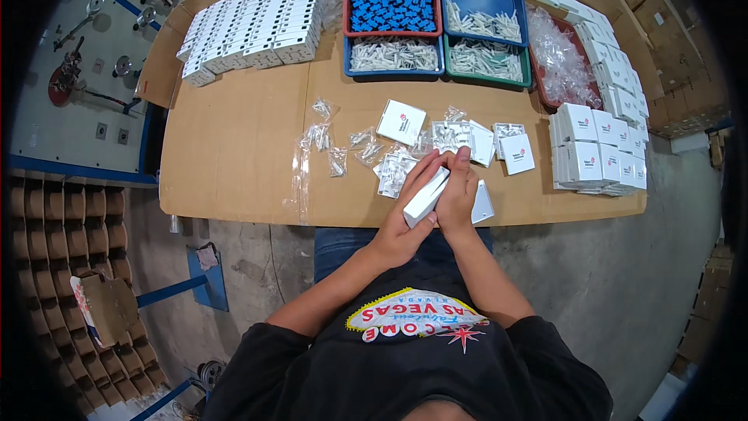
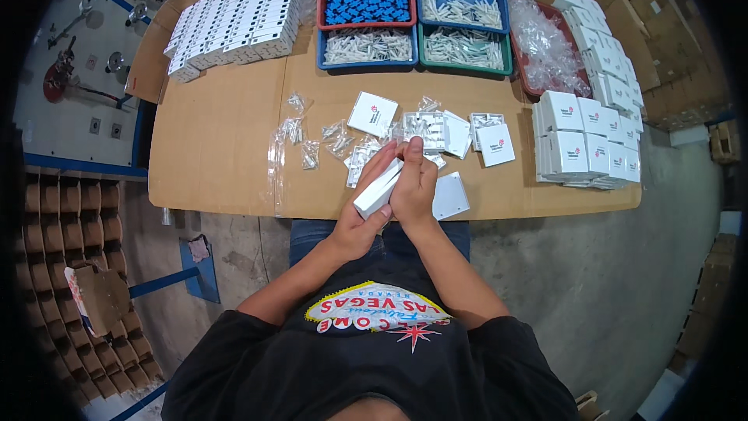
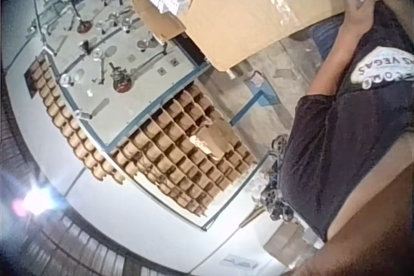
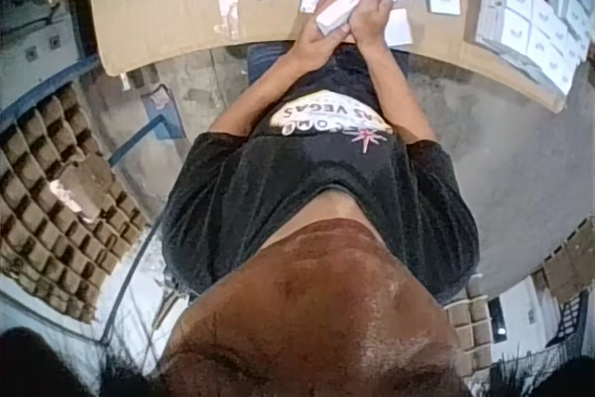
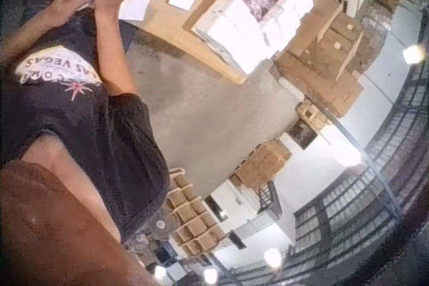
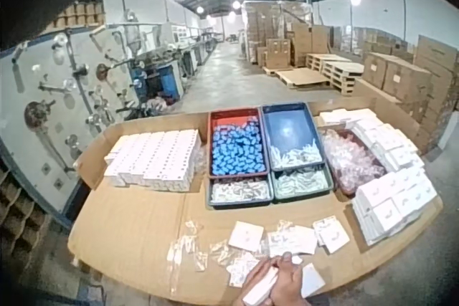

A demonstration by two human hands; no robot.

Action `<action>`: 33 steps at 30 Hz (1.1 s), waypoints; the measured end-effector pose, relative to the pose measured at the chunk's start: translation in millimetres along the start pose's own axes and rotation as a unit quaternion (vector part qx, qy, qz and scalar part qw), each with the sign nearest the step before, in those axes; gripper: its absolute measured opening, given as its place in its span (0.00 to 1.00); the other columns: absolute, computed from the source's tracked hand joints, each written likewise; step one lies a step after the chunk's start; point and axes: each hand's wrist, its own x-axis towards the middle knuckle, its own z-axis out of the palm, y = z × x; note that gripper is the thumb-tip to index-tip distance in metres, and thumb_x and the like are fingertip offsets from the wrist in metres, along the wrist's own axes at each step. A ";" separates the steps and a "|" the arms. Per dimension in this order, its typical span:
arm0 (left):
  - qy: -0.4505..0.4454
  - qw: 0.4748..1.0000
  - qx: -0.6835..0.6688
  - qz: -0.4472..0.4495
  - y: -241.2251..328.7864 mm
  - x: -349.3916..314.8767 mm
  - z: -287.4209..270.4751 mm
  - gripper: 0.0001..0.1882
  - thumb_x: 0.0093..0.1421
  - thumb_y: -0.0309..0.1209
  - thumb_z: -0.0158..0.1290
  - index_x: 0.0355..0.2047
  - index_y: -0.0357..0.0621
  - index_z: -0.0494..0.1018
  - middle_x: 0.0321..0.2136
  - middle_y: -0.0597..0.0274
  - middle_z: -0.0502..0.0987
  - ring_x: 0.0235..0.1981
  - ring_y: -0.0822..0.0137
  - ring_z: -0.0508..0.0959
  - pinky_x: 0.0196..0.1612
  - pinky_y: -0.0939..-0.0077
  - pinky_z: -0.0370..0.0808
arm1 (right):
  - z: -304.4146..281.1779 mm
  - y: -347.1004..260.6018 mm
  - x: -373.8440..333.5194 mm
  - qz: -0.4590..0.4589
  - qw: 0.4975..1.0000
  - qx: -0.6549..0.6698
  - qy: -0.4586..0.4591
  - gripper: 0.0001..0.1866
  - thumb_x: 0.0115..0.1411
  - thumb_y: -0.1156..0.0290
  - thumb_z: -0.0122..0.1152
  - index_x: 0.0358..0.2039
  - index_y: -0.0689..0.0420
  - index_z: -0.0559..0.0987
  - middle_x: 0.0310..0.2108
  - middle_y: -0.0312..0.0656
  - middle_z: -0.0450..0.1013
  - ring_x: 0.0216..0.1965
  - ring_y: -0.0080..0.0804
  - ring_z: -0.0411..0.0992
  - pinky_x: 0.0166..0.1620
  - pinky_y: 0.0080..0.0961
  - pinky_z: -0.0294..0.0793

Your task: The person assembles small white electrical components and plastic bags into white cardboard boxes at a workbench. They pick up a component, place it into a box, and then place the box into a stack of finished units. The process is repeated continuously throughout the clip.

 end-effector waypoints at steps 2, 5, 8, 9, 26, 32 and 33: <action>-0.007 1.000 0.000 0.000 -2.1 0.4 1.2 0.38 0.70 0.31 0.51 0.77 0.35 0.53 0.78 0.44 0.48 0.80 0.51 0.48 0.78 0.56 0.44 | -2.7 8.9 3.1 -0.020 1.000 0.012 0.003 0.37 0.82 0.47 0.35 0.26 0.62 0.79 0.22 0.36 0.74 0.27 0.21 0.69 0.33 0.24 0.67; 0.000 1.000 0.002 -0.015 -3.2 0.0 3.5 0.38 0.69 0.27 0.50 0.77 0.36 0.53 0.78 0.45 0.50 0.80 0.51 0.49 0.78 0.58 0.44 | -2.5 3.2 4.6 -0.008 1.000 -0.002 0.014 0.38 0.82 0.46 0.34 0.26 0.62 0.78 0.22 0.34 0.73 0.26 0.21 0.67 0.32 0.25 0.66; 0.003 0.999 0.000 -0.033 -1.9 0.6 1.8 0.38 0.68 0.25 0.50 0.77 0.37 0.54 0.78 0.45 0.50 0.79 0.52 0.50 0.78 0.59 0.45 | 0.1 -7.0 3.3 0.031 0.999 -0.027 0.022 0.39 0.82 0.45 0.33 0.23 0.61 0.76 0.20 0.33 0.71 0.25 0.21 0.66 0.32 0.25 0.66; 0.002 0.999 -0.007 -0.038 1.1 1.8 -0.2 0.38 0.68 0.26 0.51 0.77 0.37 0.54 0.78 0.45 0.50 0.79 0.52 0.51 0.78 0.59 0.46 | -2.4 -7.5 5.1 0.029 0.999 -0.011 0.009 0.40 0.82 0.45 0.33 0.22 0.61 0.76 0.20 0.33 0.71 0.25 0.20 0.66 0.32 0.25 0.66; 0.086 0.958 -0.183 -0.204 -6.8 -10.5 12.0 0.37 0.72 0.22 0.46 0.79 0.40 0.48 0.73 0.57 0.62 0.70 0.68 0.64 0.71 0.71 0.60 | -3.6 -3.5 12.9 0.029 0.995 -0.094 0.014 0.40 0.79 0.43 0.41 0.21 0.66 0.77 0.18 0.41 0.73 0.25 0.26 0.68 0.32 0.33 0.68; 0.096 0.961 -0.190 -0.177 -1.3 -9.1 18.3 0.35 0.72 0.23 0.48 0.78 0.39 0.52 0.70 0.57 0.66 0.66 0.70 0.67 0.68 0.73 0.64 | -2.0 8.1 11.0 0.000 0.994 -0.105 0.008 0.38 0.79 0.45 0.46 0.25 0.68 0.81 0.16 0.44 0.73 0.23 0.26 0.69 0.30 0.33 0.70; 0.101 0.961 -0.191 -0.171 -1.2 -8.8 19.2 0.35 0.72 0.24 0.49 0.77 0.39 0.54 0.69 0.58 0.67 0.65 0.70 0.68 0.67 0.74 0.65 | -0.1 9.5 11.2 -0.011 0.995 -0.101 0.019 0.38 0.79 0.45 0.46 0.25 0.68 0.81 0.16 0.43 0.73 0.23 0.25 0.70 0.30 0.32 0.70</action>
